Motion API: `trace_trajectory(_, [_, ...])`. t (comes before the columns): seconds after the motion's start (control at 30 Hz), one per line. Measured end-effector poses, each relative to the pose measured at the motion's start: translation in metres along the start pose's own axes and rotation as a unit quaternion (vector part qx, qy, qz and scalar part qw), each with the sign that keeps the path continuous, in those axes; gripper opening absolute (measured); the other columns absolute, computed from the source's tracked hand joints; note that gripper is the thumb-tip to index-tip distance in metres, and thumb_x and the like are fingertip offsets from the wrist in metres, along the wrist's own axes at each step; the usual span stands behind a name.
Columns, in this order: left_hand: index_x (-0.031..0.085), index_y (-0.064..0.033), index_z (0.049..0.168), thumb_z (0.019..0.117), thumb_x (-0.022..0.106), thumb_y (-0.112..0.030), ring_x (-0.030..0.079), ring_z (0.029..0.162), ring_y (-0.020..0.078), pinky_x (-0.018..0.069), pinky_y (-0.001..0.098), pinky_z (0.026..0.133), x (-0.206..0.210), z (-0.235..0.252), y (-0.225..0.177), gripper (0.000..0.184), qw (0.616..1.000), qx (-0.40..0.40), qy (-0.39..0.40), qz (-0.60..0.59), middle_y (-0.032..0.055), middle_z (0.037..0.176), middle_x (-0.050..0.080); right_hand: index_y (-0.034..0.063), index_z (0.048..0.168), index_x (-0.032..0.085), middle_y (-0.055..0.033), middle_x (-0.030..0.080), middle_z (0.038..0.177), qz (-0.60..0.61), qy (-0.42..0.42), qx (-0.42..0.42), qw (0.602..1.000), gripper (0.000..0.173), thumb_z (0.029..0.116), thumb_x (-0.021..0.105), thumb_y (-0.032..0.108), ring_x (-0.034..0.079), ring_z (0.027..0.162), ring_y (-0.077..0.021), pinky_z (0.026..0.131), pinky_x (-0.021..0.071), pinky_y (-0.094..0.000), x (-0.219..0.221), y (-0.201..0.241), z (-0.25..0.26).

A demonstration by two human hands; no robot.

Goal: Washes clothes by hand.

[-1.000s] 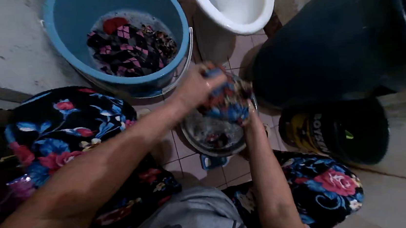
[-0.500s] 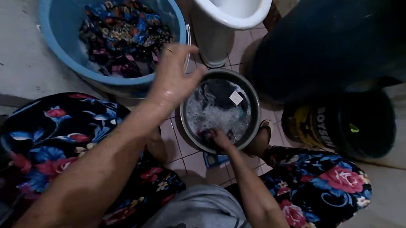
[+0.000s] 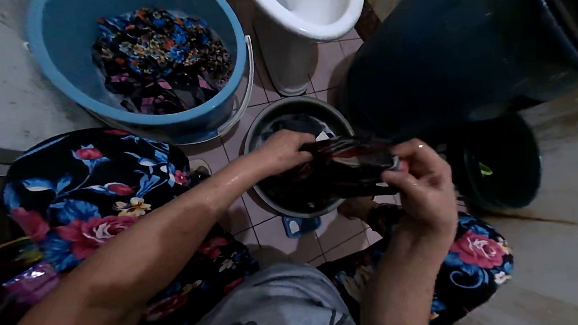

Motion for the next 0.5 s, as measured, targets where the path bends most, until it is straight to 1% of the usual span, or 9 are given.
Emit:
trace_trajectory(0.13, [0.073, 0.0066, 0.1, 0.0952, 0.062, -0.008, 0.065, 0.098, 0.0276, 0.0507, 0.047, 0.089, -0.034, -0.016, -0.008, 0.019, 0.974, 0.132, -0.179, -0.049, 0.0204, 0.101, 0.068, 0.0134, 0.102, 0.065, 0.0038, 0.063, 0.128, 0.007, -0.005, -0.017, 1.0, 0.013, 0.0911, 0.067, 0.021, 0.059, 0.119, -0.0052, 0.096, 0.053, -0.0268, -0.009, -0.032, 0.006])
trace_trajectory(0.17, [0.072, 0.0069, 0.101, 0.0943, 0.06, -0.007, 0.064, 0.1, 0.0221, 0.0504, 0.0411, 0.091, -0.037, -0.017, -0.006, 0.02, 0.967, 0.144, -0.198, -0.069, 0.0182, 0.104, 0.068, 0.0154, 0.104, 0.063, 0.0064, 0.066, 0.126, 0.031, -0.013, 0.021, 0.999, 0.014, 0.0907, 0.067, 0.02, 0.062, 0.115, -0.0026, 0.092, 0.0543, -0.0257, 0.0, -0.048, 0.007])
trace_trajectory(0.2, [0.073, 0.0047, 0.102, 0.0953, 0.059, -0.008, 0.064, 0.096, 0.012, 0.0517, 0.0319, 0.09, -0.037, -0.019, -0.003, 0.02, 0.964, 0.135, -0.208, -0.092, 0.0121, 0.102, 0.07, 0.0167, 0.106, 0.06, 0.0087, 0.065, 0.111, 0.046, -0.024, 0.074, 0.996, 0.017, 0.0902, 0.066, 0.018, 0.063, 0.099, 0.0008, 0.082, 0.0553, -0.023, 0.013, -0.065, 0.005])
trace_trajectory(0.23, [0.072, 0.0007, 0.101, 0.0971, 0.058, -0.009, 0.063, 0.086, 0.0008, 0.0529, 0.0221, 0.083, -0.036, -0.019, 0.0, 0.017, 0.965, 0.113, -0.209, -0.115, 0.0036, 0.094, 0.07, 0.0158, 0.11, 0.058, 0.006, 0.063, 0.104, 0.052, -0.02, 0.124, 0.991, 0.02, 0.0913, 0.064, 0.017, 0.061, 0.088, -0.0004, 0.075, 0.0541, -0.0236, 0.025, -0.08, 0.003])
trace_trajectory(0.3, [0.071, 0.0012, 0.101, 0.0969, 0.059, -0.008, 0.06, 0.075, -0.0048, 0.0515, 0.0166, 0.073, -0.033, -0.021, -0.001, 0.016, 0.966, 0.09, -0.201, -0.134, 0.0005, 0.087, 0.068, 0.0104, 0.112, 0.057, -0.0018, 0.061, 0.098, 0.059, -0.009, 0.16, 0.985, 0.02, 0.0936, 0.062, 0.013, 0.059, 0.081, -0.006, 0.07, 0.0517, -0.0275, 0.044, -0.098, 0.004])
trace_trajectory(0.37, [0.07, 0.0029, 0.104, 0.0957, 0.059, -0.006, 0.06, 0.076, -0.004, 0.0516, 0.0174, 0.073, -0.042, -0.023, -0.004, 0.016, 0.962, 0.084, -0.217, -0.146, 0.0013, 0.09, 0.069, 0.008, 0.114, 0.052, 0.0005, 0.06, 0.102, 0.097, -0.016, 0.144, 0.985, 0.028, 0.0891, 0.065, 0.006, 0.06, 0.088, -0.0028, 0.078, 0.0537, -0.0247, 0.047, -0.102, 0.015])
trace_trajectory(0.4, [0.069, 0.001, 0.103, 0.0936, 0.058, -0.005, 0.061, 0.077, -0.0051, 0.0527, 0.0166, 0.074, -0.05, -0.025, -0.004, 0.016, 0.953, 0.091, -0.235, -0.167, -0.0018, 0.09, 0.069, 0.0061, 0.123, 0.048, 0.0014, 0.062, 0.108, 0.112, -0.011, 0.128, 0.985, 0.042, 0.085, 0.067, 0.003, 0.062, 0.094, -0.0008, 0.084, 0.0555, -0.023, 0.047, -0.103, 0.02])
trace_trajectory(0.47, [0.067, -0.0086, 0.094, 0.09, 0.054, -0.002, 0.06, 0.071, -0.009, 0.0522, 0.0121, 0.066, -0.065, -0.03, -0.01, 0.015, 0.931, 0.117, -0.265, -0.223, -0.0125, 0.084, 0.067, -0.0031, 0.141, 0.044, -0.0084, 0.065, 0.119, 0.081, 0.033, 0.136, 0.987, 0.064, 0.0833, 0.07, 0.002, 0.065, 0.102, -0.0071, 0.09, 0.0561, -0.0275, 0.055, -0.112, 0.024])
trace_trajectory(0.5, [0.067, -0.0131, 0.091, 0.0891, 0.052, -0.001, 0.059, 0.069, -0.0103, 0.0516, 0.0108, 0.063, -0.069, -0.03, -0.012, 0.019, 0.924, 0.122, -0.263, -0.248, -0.0164, 0.081, 0.066, -0.0073, 0.141, 0.048, -0.0162, 0.066, 0.123, 0.043, 0.065, 0.16, 0.984, 0.057, 0.0887, 0.069, 0.002, 0.065, 0.106, -0.0144, 0.095, 0.0543, -0.0335, 0.067, -0.122, 0.024])
Point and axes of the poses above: each hand's wrist, its own z-axis towards the middle knuckle, its own x-axis out of the palm, y = z × x, the point moved 8 cm from there along z, towards the middle knuckle
